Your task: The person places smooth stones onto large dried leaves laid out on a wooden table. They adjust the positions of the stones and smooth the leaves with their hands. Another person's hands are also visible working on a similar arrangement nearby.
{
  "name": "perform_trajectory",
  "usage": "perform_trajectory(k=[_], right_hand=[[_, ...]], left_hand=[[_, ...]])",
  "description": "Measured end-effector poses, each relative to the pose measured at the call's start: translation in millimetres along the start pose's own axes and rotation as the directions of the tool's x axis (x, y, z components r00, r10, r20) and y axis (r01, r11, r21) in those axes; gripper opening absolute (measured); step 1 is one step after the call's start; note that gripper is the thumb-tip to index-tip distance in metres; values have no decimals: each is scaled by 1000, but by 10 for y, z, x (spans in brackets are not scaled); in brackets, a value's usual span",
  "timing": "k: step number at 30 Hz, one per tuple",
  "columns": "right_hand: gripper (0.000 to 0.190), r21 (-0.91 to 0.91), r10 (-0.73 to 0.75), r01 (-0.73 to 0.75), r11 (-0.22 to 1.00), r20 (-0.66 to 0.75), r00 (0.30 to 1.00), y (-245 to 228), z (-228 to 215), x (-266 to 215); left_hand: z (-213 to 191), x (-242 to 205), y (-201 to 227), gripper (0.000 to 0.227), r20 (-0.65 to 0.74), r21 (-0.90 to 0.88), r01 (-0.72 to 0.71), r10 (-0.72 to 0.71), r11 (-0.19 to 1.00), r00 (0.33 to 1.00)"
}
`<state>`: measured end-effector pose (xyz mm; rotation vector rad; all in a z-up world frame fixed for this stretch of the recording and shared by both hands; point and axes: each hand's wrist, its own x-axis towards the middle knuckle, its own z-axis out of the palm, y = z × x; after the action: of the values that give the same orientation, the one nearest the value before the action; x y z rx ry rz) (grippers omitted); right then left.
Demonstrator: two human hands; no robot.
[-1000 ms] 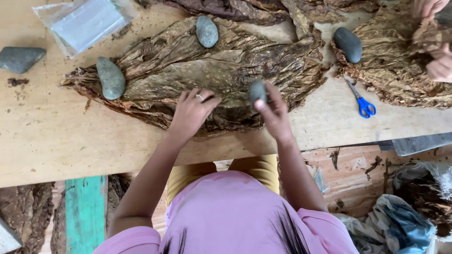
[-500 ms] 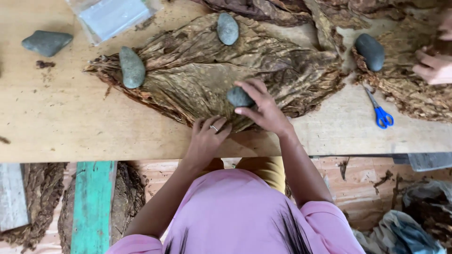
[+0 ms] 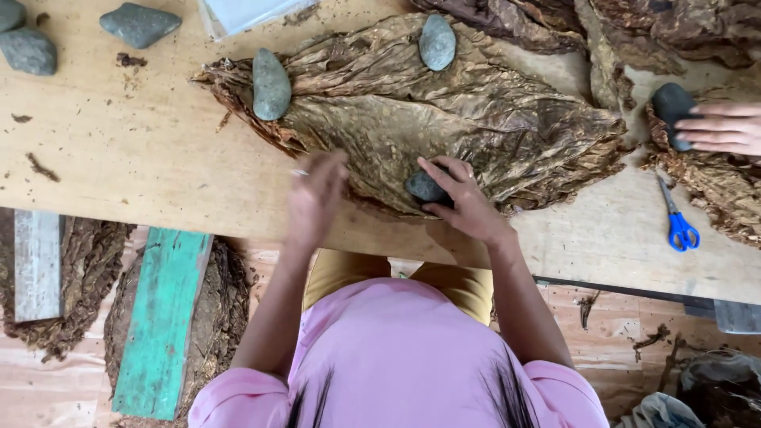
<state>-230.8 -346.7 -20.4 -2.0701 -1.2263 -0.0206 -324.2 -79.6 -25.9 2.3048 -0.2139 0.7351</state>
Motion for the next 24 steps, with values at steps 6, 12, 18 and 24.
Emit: perform_trajectory(k=[6,12,18,24], right_hand=[[48,-104,-63,57,993,-58,996,-431,171,306],[18,-517,-176,101,850,-99,979,-329,709,336],[11,-243,-83,61,968,-85,993,-548,688,408],[19,-272,89,-114,956,-103,991,-583,908,313]], left_hand=[[-135,182,-317,54,-18,82,481,-481,873,876],[-201,58,-531,38,-96,-62,428,-432,902,897],[-367,108,-545,27,-106,-669,353,-554,654,826],[-419,36,-548,27,-78,-153,409,-423,900,903]])
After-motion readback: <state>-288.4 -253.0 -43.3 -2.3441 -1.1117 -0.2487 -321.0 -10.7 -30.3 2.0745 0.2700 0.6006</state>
